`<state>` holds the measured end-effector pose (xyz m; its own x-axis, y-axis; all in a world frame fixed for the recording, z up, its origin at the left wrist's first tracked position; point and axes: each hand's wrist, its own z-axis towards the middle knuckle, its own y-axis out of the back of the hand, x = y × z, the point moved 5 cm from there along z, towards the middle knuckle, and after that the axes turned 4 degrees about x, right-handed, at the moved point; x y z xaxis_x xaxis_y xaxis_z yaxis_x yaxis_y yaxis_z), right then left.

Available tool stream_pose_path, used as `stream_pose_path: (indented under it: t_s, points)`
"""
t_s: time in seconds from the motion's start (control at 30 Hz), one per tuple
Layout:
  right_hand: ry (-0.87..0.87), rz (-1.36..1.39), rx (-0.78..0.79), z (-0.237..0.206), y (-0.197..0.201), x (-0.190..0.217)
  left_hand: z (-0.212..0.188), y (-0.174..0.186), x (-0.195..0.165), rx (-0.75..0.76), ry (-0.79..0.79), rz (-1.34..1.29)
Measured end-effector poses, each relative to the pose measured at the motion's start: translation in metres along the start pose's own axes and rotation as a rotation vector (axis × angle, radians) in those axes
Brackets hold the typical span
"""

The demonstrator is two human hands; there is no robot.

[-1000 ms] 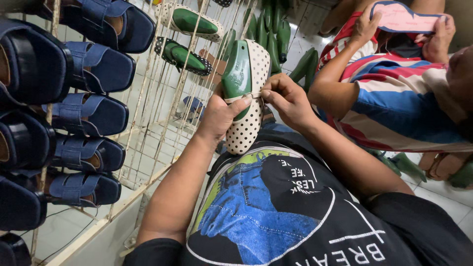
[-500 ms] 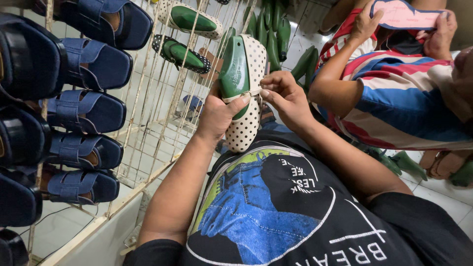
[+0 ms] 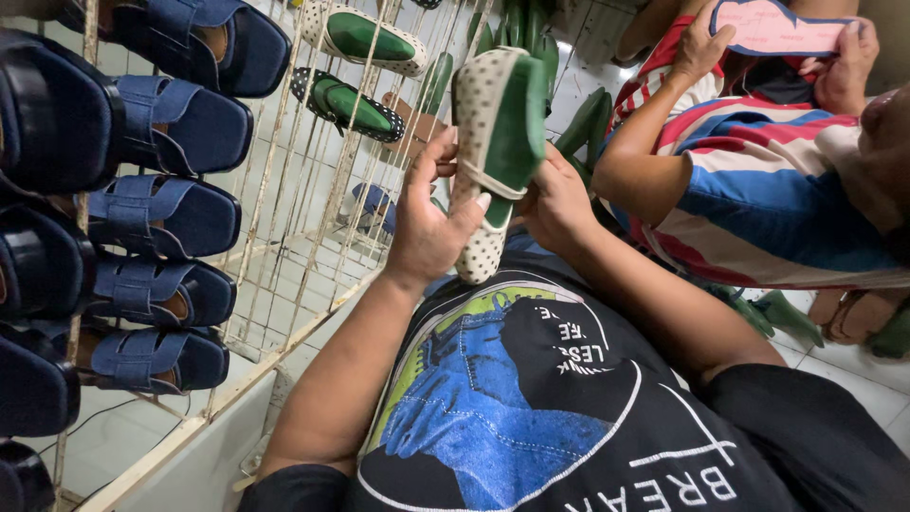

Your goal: The person handles a white polka-dotted shoe with a green sole, adjusting the strap and buckle while seated on the floor. The person repeatedly picks up and places the shoe on a nearby rack.

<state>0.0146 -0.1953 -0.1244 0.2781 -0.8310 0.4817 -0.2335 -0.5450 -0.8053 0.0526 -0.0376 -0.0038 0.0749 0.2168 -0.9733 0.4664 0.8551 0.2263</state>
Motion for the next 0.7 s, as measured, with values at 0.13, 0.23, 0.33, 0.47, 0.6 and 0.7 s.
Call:
stream_pose_path:
  t_s: [0.13,0.23,0.33,0.47,0.6,0.7]
  points:
    - [-0.001,0.069,-0.022,0.004,-0.002,-0.003,-0.002,-0.007,-0.007,-0.038,-0.036,0.056]
    - [-0.01,0.067,-0.068,0.004,0.0,-0.004,-0.002,-0.01,-0.011,-0.05,-0.062,0.218]
    - [0.017,-0.065,-0.206,-0.001,0.006,-0.001,-0.003,-0.014,-0.018,-0.015,-0.167,0.454]
    - [0.163,-0.317,-0.187,-0.024,-0.003,0.012,0.004,-0.021,-0.017,0.054,-0.141,0.409]
    - [0.171,-0.42,-0.284,-0.063,-0.01,0.019,0.013,-0.03,-0.005,0.169,0.073,-0.16]
    - [0.296,-0.368,-0.268,-0.097,-0.018,0.023,0.008,-0.035,0.006,0.229,0.355,-0.355]
